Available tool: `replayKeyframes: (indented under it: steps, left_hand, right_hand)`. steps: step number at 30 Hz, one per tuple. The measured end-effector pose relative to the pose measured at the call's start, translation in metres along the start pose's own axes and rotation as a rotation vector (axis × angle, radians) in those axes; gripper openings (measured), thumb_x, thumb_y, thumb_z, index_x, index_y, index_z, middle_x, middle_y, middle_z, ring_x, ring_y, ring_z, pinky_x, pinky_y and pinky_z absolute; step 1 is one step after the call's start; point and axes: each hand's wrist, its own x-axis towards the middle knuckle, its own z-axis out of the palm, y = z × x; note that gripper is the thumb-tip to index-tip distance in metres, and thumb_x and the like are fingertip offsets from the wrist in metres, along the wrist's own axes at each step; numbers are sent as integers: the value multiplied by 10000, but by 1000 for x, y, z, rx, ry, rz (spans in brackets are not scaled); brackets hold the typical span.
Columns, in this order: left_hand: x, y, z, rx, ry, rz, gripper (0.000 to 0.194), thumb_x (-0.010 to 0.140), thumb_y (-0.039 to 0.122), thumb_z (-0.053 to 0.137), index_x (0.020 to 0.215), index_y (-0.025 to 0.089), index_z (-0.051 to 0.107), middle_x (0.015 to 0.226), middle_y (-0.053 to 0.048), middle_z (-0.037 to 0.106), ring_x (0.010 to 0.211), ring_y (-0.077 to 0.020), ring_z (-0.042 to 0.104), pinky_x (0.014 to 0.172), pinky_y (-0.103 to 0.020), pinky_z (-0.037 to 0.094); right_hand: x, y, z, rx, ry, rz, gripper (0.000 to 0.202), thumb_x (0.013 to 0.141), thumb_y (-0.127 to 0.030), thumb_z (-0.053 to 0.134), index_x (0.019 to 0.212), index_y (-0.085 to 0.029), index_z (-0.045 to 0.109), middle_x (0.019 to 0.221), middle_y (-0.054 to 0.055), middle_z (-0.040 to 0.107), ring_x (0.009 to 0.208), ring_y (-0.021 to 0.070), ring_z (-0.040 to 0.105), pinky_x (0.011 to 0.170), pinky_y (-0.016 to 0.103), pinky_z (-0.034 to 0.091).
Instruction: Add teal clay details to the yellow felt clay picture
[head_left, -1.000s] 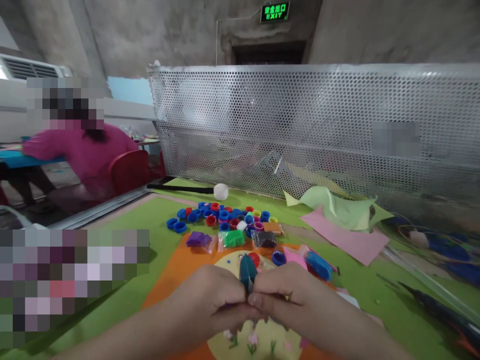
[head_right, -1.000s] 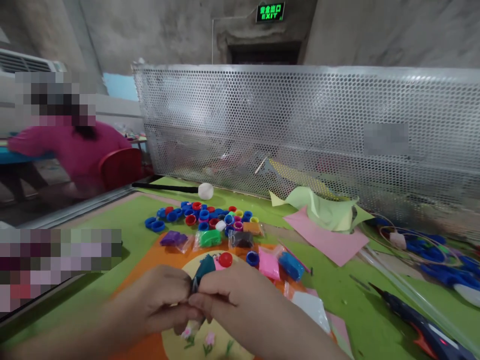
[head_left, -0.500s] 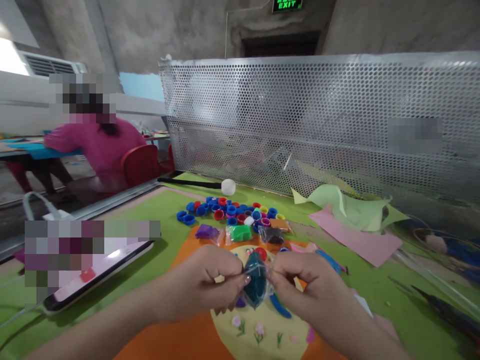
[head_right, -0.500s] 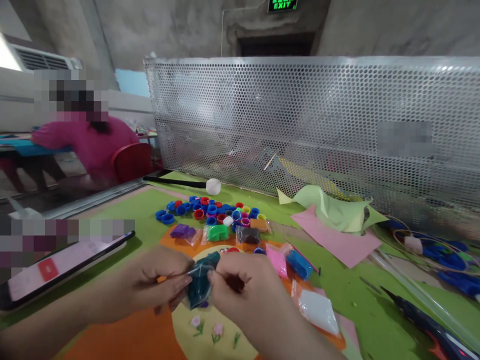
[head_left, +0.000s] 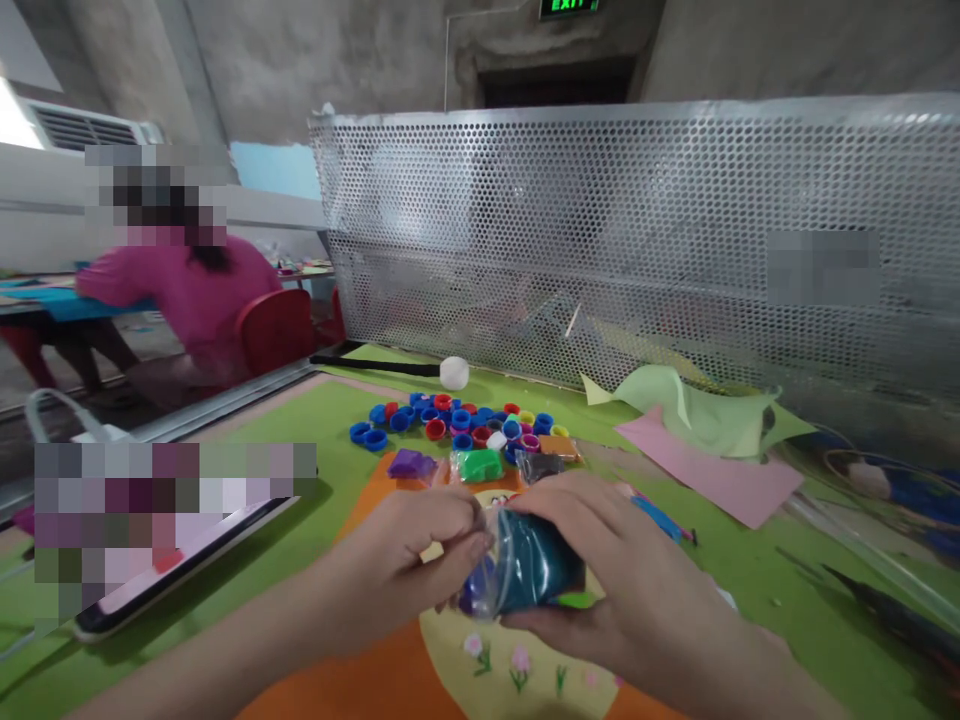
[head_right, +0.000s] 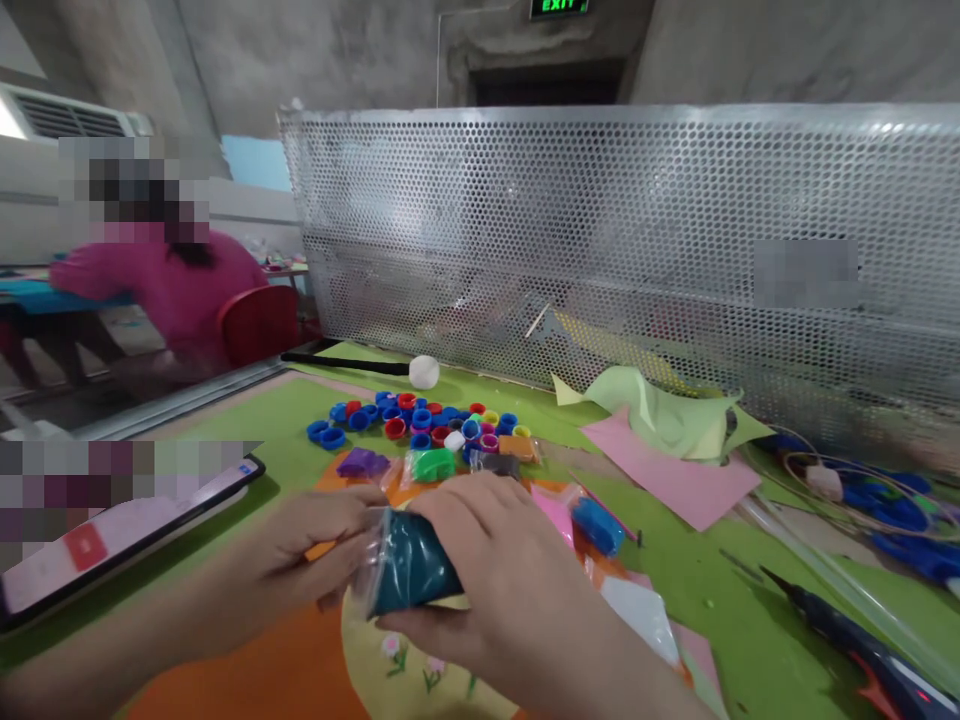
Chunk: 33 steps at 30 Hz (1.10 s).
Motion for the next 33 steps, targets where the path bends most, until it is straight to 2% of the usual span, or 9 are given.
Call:
replayKeyframes:
  steps: [6,9,12,15,21,23,26,30,33]
  left_hand:
    - [-1,-7,6,98,217,133,260,829,120,426,587,190,359,607,44,426,601,-91,454,557,-192,401]
    - [-4,-12,8,150,367,257,84,805,123,523,802,197,483,677,47,430,613,-99,441,567,-212,398]
    - [-4,-12,7,288,430,412,124,816,108,577,913,187,572,709,28,493,658,-112,485,659,-244,442]
    - [-3,-8,6,360,408,436,115,818,82,582,878,179,595,674,29,524,674,-117,498,711,-251,452]
    - [0,-5,10,367,404,365,106,819,104,559,823,203,599,592,52,486,573,-96,506,626,-212,451]
    - [0,-6,9,389,358,315,113,832,119,534,805,211,593,593,49,491,561,-94,520,599,-199,444]
    - [1,-12,7,415,282,257,95,843,147,518,815,226,563,612,50,499,541,-88,518,529,-169,418]
    - [2,-25,6,414,237,320,126,839,175,504,726,225,486,576,66,439,475,-76,468,477,-136,408]
    - [1,-33,6,411,173,341,127,840,167,486,729,227,474,599,57,468,500,-83,498,491,-132,429]
  right_hand:
    - [-2,1,-2,1,22,25,514,684,-323,786,1080,-216,476,1029,10,592,926,180,560,756,293,482]
    - [-3,1,0,-17,32,34,524,654,-345,805,1046,-212,485,990,6,609,885,187,575,723,301,492]
    - [-3,0,2,-4,46,54,500,665,-360,796,1031,-198,496,984,23,617,859,186,586,687,290,496]
    - [-1,0,1,-10,48,57,455,688,-375,777,1007,-182,517,989,43,623,853,194,585,677,296,490]
    - [1,0,0,-53,27,53,427,697,-396,766,977,-145,563,939,53,637,831,206,585,696,310,474]
    - [1,0,-1,-72,30,39,427,698,-419,760,955,-134,574,935,68,639,827,218,585,694,318,472]
    - [1,1,-2,-103,-7,30,427,735,-444,724,987,-132,577,939,72,633,855,227,579,714,326,464]
    - [3,2,-4,-127,-59,44,480,751,-475,704,1054,-133,556,959,63,622,886,217,565,756,320,448]
    - [4,3,-6,-147,-76,37,479,747,-487,703,1030,-127,562,936,56,620,867,208,557,743,310,439]
